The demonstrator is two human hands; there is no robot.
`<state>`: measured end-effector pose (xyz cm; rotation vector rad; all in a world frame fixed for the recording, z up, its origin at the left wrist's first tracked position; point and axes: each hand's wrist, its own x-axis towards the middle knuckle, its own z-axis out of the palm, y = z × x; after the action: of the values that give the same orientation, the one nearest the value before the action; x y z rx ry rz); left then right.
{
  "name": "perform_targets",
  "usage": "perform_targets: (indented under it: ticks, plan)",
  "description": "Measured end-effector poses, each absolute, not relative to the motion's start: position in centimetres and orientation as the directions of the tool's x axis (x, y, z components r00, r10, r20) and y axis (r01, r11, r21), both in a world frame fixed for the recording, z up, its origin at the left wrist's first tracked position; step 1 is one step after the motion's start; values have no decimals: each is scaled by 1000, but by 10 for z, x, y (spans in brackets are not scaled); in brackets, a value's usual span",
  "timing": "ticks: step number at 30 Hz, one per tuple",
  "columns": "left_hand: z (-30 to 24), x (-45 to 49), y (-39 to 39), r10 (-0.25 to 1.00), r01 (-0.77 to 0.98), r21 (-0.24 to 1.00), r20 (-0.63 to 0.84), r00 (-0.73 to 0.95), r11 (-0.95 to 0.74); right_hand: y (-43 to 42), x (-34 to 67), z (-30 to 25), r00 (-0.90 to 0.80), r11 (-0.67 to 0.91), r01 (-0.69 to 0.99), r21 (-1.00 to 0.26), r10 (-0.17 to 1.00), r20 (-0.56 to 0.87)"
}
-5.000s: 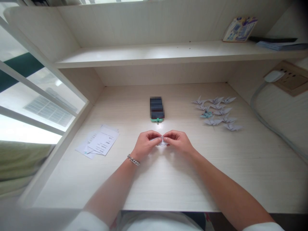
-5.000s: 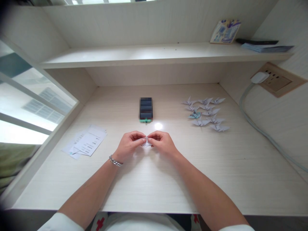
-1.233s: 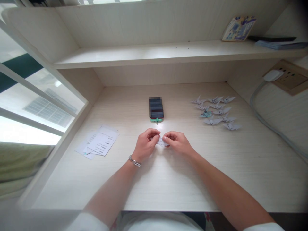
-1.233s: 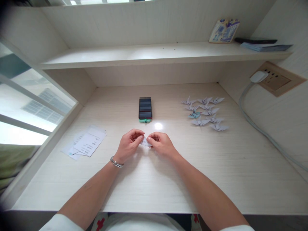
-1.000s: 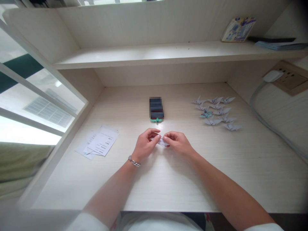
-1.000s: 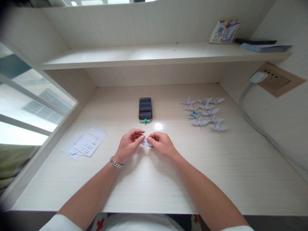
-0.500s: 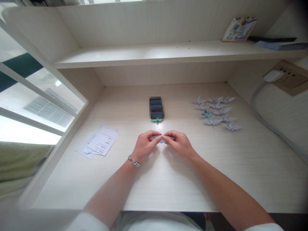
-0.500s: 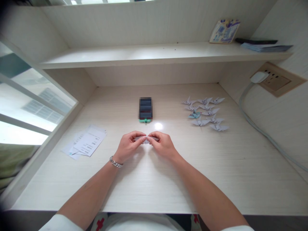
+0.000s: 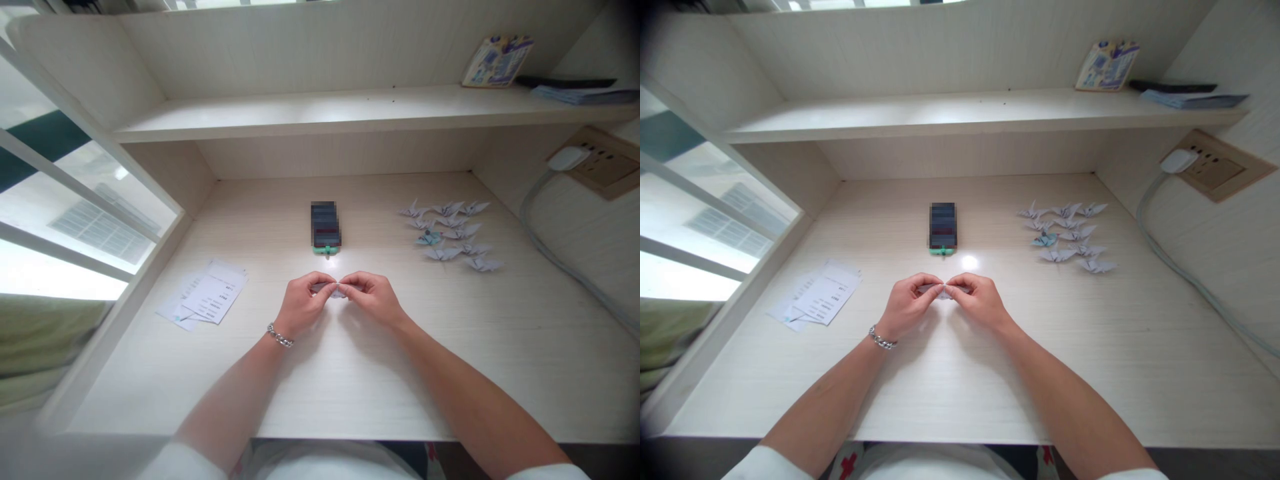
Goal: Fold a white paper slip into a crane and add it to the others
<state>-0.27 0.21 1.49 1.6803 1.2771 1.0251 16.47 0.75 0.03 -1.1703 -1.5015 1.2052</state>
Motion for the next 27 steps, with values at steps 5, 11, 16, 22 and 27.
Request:
perform_targets:
  ticks: [5, 11, 16, 22, 27]
  plan:
    - [14, -3, 3, 976, 363, 913, 128, 177, -186, 8, 165, -2, -214, 53, 117, -992, 976, 27]
    - [15, -4, 3, 979, 376, 912, 102, 179, -163, 5, 164, 0, -234, 99, 176, -979, 971, 56]
    - [13, -6, 5, 980, 347, 930, 58, 192, -123, 4, 163, 5, -249, 174, 330, -928, 964, 93]
    - [8, -8, 10, 976, 252, 967, -24, 215, -32, 6, 164, 2, -250, 131, 304, -944, 967, 54]
    - [11, -9, 9, 973, 366, 923, 36, 227, -120, 6, 165, 1, -244, 133, 308, -942, 968, 56]
